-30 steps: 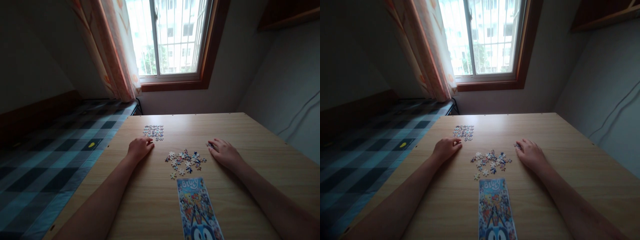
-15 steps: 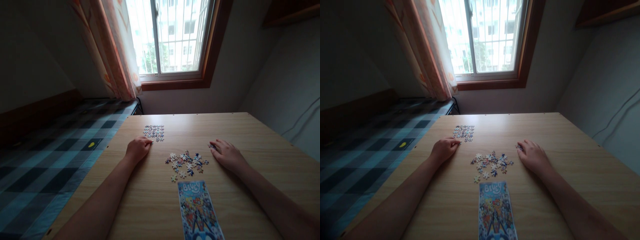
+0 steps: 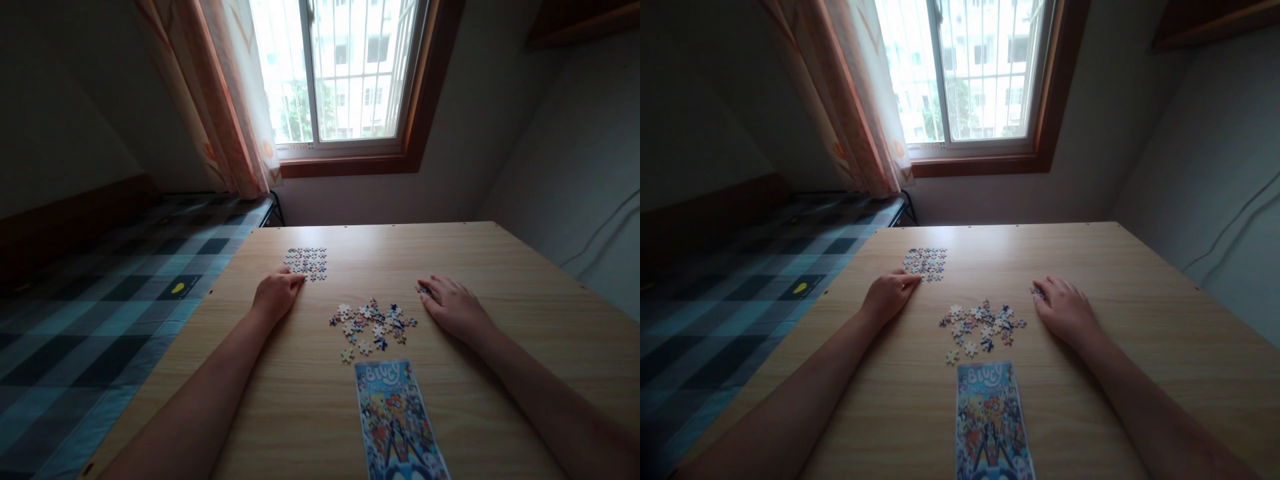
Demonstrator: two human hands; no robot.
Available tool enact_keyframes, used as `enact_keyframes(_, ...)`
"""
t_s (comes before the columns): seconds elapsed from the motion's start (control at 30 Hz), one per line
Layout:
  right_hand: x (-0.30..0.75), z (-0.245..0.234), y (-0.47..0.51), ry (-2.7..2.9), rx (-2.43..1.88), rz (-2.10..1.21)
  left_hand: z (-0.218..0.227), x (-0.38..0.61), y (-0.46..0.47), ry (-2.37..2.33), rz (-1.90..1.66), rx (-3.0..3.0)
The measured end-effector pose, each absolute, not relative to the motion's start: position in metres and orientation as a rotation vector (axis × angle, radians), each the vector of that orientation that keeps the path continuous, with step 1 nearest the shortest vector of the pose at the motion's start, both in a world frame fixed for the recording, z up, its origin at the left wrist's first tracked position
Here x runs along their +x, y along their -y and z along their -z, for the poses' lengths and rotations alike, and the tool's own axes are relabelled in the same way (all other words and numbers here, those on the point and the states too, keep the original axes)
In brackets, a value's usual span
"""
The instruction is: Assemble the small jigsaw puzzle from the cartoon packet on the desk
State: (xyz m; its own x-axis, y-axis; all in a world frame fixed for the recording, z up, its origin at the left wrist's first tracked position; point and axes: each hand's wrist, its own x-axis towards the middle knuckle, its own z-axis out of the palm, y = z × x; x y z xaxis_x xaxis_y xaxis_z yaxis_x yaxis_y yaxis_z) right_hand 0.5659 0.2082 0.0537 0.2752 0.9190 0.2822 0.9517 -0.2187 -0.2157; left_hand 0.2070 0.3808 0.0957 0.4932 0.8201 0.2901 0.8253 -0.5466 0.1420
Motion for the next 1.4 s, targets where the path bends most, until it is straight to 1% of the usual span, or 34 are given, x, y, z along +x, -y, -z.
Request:
enact_keyframes(0.4, 0.566, -0.054, -0.21, 1.704, -2.215, 0.137, -0.096, 0.209, -0.381, 1.527, 0.527, -2.681)
enact_keyframes(0.67, 0.565, -0.055, -0.209, 1.705, -2.239, 0.132, -0.094, 0.207, -0.383, 1.526, 0.619, -2.686)
enact_keyframes(0.97, 0.565, -0.055, -0.208, 1.701, -2.201, 0.139, -0.094, 0.205, -0.387, 1.488, 0.544, -2.704)
enact_keyframes(1.4, 0.566, -0.055, -0.209, 1.72, -2.202, 0.142, -0.092, 0.202, -0.391, 1.477, 0.631, -2.739)
